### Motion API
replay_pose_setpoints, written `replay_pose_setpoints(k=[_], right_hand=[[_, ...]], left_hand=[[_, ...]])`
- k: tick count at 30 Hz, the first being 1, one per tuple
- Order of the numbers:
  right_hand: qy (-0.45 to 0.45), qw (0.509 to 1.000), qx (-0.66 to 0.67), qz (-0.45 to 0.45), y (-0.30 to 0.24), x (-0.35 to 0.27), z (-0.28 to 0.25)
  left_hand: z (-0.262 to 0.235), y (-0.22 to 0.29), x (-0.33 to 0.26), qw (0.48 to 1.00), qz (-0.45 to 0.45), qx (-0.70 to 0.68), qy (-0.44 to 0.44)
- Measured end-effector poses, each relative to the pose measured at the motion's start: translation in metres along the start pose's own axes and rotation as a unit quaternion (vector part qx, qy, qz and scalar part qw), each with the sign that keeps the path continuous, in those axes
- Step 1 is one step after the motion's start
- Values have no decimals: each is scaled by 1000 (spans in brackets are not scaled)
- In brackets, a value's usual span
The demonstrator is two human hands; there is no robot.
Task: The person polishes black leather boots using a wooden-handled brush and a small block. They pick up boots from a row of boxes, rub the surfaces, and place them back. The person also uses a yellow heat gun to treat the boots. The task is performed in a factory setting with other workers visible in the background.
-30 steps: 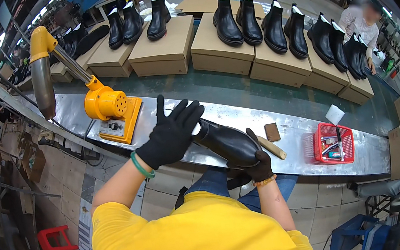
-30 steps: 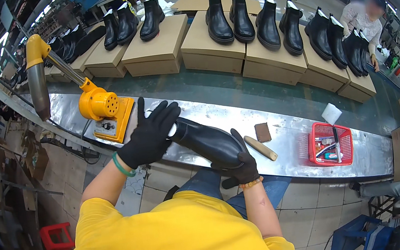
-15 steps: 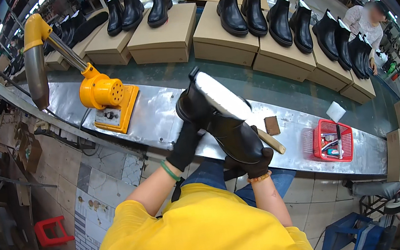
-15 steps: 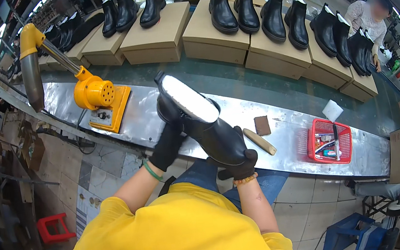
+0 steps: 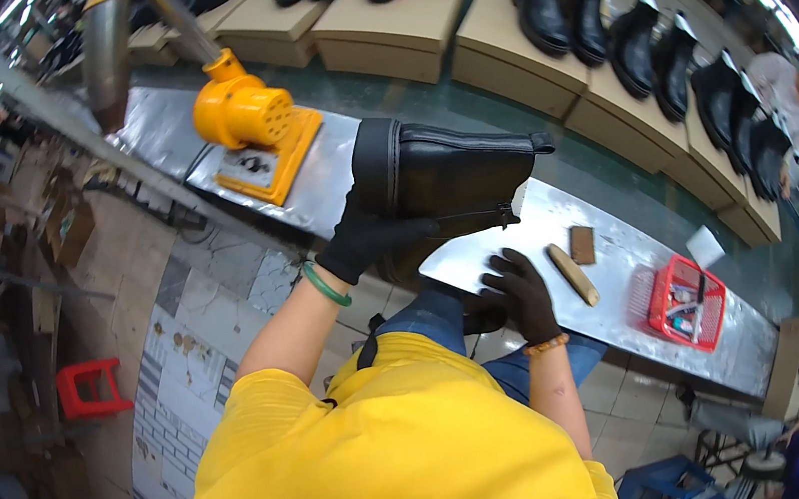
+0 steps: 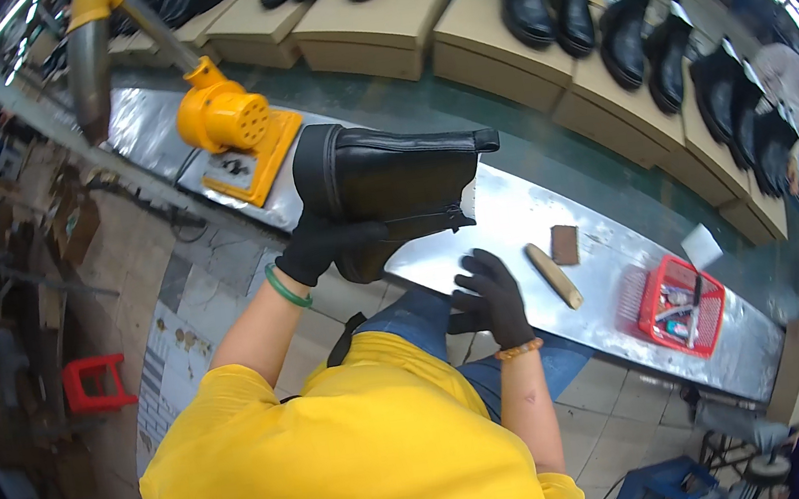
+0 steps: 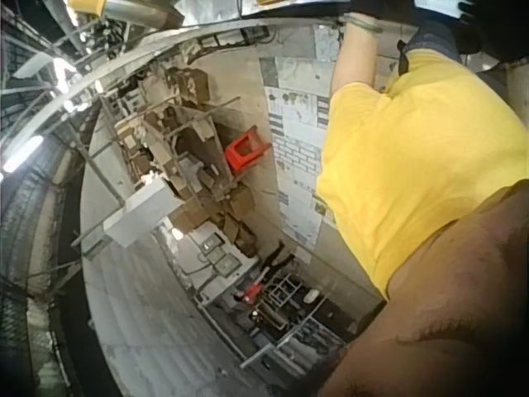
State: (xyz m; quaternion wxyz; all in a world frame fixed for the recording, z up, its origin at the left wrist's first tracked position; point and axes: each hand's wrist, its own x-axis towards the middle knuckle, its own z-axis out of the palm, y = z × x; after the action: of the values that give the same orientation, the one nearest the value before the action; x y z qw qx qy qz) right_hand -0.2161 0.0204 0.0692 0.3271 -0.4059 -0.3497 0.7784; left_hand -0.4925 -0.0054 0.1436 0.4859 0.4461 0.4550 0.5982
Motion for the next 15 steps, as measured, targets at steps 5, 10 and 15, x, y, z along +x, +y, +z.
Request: replay_pose_setpoints(k=[5,10,15], right_hand=[[38,999,29,6,3,8,-7],[10,996,-53,-67,13,7,-24],[44,998,36,-10,5,3,-10]], left_hand=[[-80,1,-45,997,-46,-28,62],[-129,18,-77,987,-11,12,158],[-194,18,-95,917,66,275,280]])
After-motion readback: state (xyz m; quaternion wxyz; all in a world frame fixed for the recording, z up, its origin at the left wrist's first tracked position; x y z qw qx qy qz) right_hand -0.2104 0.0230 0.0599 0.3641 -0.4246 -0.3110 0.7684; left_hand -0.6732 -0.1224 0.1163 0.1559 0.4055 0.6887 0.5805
